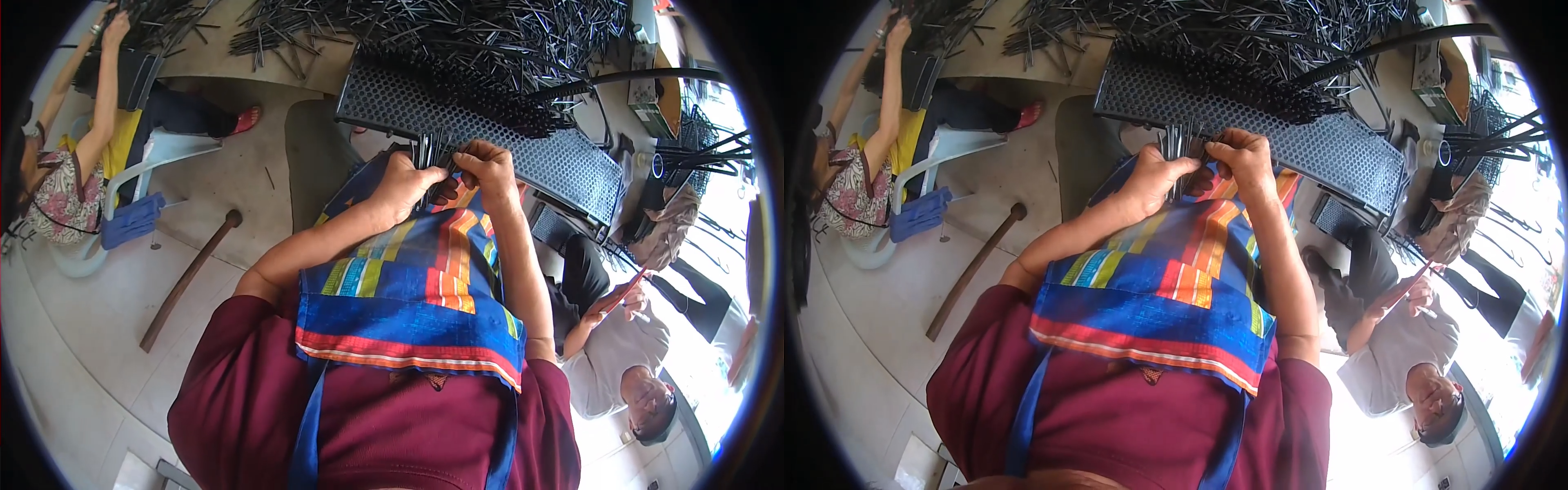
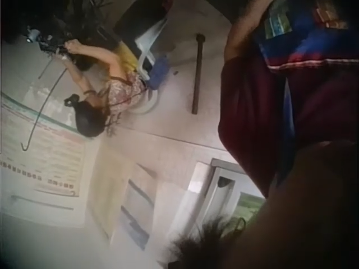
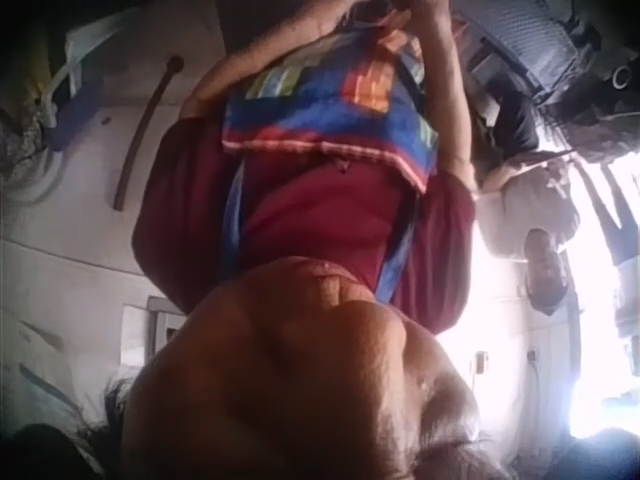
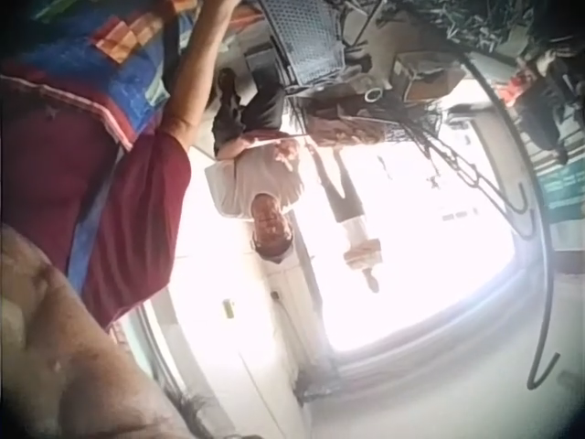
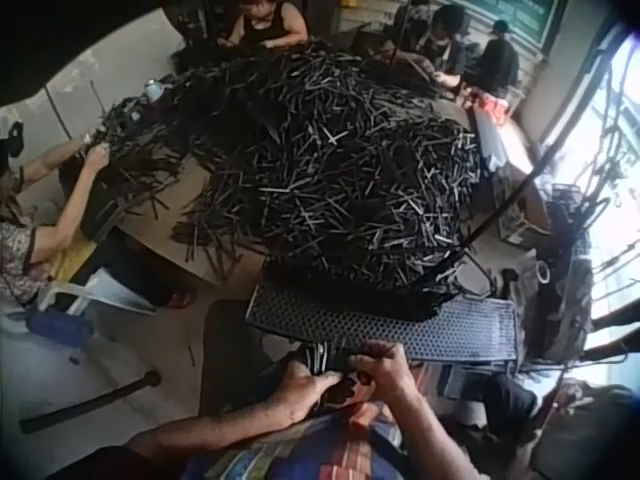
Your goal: Inserting thin black rods into a perforated strip to assemble a product.
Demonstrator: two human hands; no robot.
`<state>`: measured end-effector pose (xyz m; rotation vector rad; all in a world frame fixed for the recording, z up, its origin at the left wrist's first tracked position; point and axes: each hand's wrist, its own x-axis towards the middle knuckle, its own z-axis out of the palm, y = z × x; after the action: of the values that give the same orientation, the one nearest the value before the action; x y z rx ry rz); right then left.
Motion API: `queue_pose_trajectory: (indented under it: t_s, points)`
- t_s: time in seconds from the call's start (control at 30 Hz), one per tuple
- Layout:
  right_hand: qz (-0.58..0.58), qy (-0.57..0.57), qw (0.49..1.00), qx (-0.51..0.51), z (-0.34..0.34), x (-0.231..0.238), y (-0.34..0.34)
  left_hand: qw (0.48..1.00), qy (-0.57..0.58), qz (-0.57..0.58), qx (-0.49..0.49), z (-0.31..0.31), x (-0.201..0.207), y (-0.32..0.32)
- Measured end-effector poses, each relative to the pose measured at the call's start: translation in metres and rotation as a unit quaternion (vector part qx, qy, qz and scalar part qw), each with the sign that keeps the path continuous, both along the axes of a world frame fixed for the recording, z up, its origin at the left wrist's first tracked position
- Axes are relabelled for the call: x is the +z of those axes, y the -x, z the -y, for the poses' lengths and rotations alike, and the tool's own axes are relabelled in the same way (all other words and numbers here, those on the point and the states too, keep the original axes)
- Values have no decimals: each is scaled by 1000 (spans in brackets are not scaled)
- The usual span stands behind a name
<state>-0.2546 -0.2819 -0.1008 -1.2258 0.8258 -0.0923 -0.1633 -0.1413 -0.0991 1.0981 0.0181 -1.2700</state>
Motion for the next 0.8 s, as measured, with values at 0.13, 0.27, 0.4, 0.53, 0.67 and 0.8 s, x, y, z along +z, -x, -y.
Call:
queue_pose_trajectory:
  t_s: [0.13, 0.27, 0.4, 0.53, 0.67, 0.8]
  points:
    - [-11, 42, 999, -30, -5, -4, 3, 998, 9, 52, 22, 0, -9, 8]
    - [-33, 42, 998, -37, -5, -2, 5, 1000, 3, -4, 9, -3, -10, 5]
    - [-37, 60, 997, -9, -2, 5, 3, 997, -13, 69, 14, 0, -16, 2]
    - [20, 123, 979, -162, -7, 8, 5, 995, -63, 56, 58, -3, -15, -7]
    - [123, 251, 934, -224, 4, 24, -8, 994, -73, -82, 2, -7, -16, -12]
    - [154, 331, 910, -196, 18, 8, -31, 997, -27, -64, 21, -2, -8, -6]
